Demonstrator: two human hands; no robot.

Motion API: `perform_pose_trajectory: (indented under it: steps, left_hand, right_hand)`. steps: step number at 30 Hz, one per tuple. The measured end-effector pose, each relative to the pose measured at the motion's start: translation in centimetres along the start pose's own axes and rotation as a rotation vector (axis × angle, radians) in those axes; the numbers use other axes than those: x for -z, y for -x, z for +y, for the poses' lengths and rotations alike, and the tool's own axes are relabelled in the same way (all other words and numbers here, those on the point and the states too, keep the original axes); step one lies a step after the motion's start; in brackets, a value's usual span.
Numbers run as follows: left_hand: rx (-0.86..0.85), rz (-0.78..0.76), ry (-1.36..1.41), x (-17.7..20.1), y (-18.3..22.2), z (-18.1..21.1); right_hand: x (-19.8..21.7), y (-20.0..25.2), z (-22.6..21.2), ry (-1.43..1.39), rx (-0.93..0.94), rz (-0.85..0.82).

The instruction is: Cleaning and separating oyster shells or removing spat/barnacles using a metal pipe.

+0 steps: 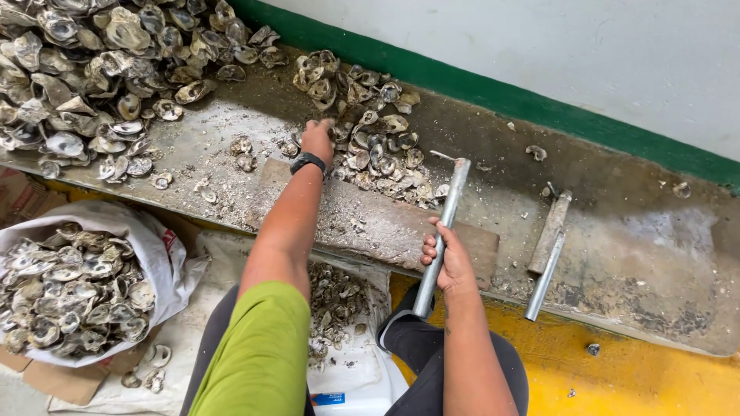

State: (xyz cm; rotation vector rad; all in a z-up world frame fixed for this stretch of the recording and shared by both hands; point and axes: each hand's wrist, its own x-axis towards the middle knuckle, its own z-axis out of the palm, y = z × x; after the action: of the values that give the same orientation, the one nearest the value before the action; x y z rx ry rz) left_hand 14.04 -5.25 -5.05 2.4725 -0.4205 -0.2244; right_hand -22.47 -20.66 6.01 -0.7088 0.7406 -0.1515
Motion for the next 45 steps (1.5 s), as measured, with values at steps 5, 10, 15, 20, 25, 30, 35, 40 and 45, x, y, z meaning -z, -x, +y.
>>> perform_pose_trajectory:
  steps: [5,10,15,20,25,30,35,40,45]
  left_hand:
    - [0.058,0.147,0.723,0.1,0.1,-2.6]
    - [0.039,0.139,1.198,4.6,4.7,-2.1]
    - [0.514,-0.067,1.962,11.9,16.5,3.6]
    - [0.459,-0.112,1.610,7.0,17.6,-1.0]
    - [0.453,-0.067,1.008,5.1,15.2,-2.7]
    - [0.303,0.087,0.572,5.0,14.9,-3.8]
    - [0.294,0.123,0.326,3.6,14.8,-5.6]
    - [0.342,0.080,0.215,3.5,15.2,-4.5]
    - [0.387,0.020,0.227,4.8,15.7,-3.4]
  right_hand:
    - [0.6,-0.1,-0.1,-0.037,0.035,0.055]
    - [0.4,-0.2,0.1,-0.040,0.040,0.071]
    - [-0.6,-0.3,0.7,0.037,0.034,0.075]
    - [-2.4,0.6,2.4,0.277,0.060,0.064]
    - [-6.2,2.7,4.4,0.729,0.060,0.099]
    - [-6.6,2.5,6.6,0.928,0.148,-0.044]
    - [-6.2,1.3,9.7,1.242,0.307,-0.025]
    - [-7.5,1.8,11.5,1.481,0.317,-0.022]
    - [-7.9,1.9,11.6,1.530,0.291,0.015]
